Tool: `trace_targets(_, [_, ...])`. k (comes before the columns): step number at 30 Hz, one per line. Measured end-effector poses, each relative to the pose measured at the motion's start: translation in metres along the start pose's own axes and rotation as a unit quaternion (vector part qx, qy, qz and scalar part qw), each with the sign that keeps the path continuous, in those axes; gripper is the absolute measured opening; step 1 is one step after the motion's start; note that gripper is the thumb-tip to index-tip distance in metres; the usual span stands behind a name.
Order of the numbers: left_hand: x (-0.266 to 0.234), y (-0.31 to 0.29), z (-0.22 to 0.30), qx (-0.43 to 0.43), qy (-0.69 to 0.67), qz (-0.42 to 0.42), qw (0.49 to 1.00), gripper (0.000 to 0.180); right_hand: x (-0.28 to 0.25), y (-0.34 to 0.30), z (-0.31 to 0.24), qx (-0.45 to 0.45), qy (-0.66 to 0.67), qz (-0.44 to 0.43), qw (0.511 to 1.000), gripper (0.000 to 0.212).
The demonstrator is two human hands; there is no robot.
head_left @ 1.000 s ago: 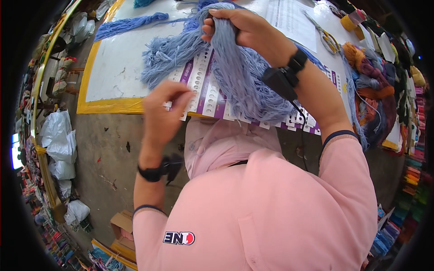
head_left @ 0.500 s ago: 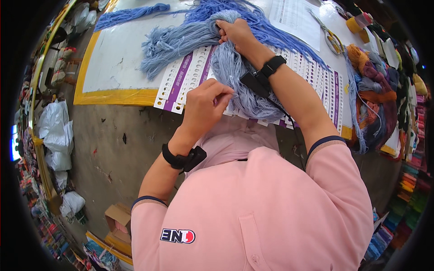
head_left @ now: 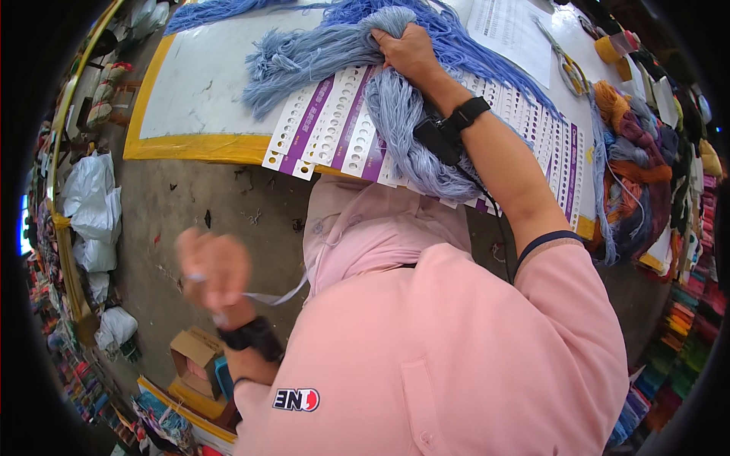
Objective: The person organizes thread cards on the table, picks up a bundle of blue thread, and cuts it using scissors. They then pull individual strands from the bundle and thread them through the holes in the cards.
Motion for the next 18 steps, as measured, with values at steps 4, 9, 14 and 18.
trace_targets(4, [-0.063, -0.114, 0.068, -0.283, 0.517, 0.485, 0.647, 0.016, -0.003, -0.003, -0.014, 0.086, 0.185, -0.037, 0.978, 0.028])
trace_targets(9, [-0.08, -0.101, 0.056, -0.292, 0.628, 0.429, 0.58, 0.033, -0.026, 0.012, -0.087, 0.106, 0.416, -0.101, 0.897, 0.021])
trace_targets(14, [0.027, 0.13, -0.013, -0.115, 0.59, 0.145, 0.786, 0.049, -0.085, -0.002, -0.239, 0.045, 0.499, -0.153, 0.852, 0.005])
trace_targets(18, [0.072, 0.239, -0.052, -0.129, 0.656, 0.032, 0.743, 0.07, -0.107, 0.01, -0.287, -0.002, 0.489, -0.156, 0.858, 0.011])
Point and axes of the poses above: each hand's wrist, its own y-axis towards the middle knuckle, its own x-axis out of the palm, z = x × y, the point moved 5 cm from there along y, towards the middle knuckle, and after that the axes turned 13 degrees about -x, right-handed, at the moved point
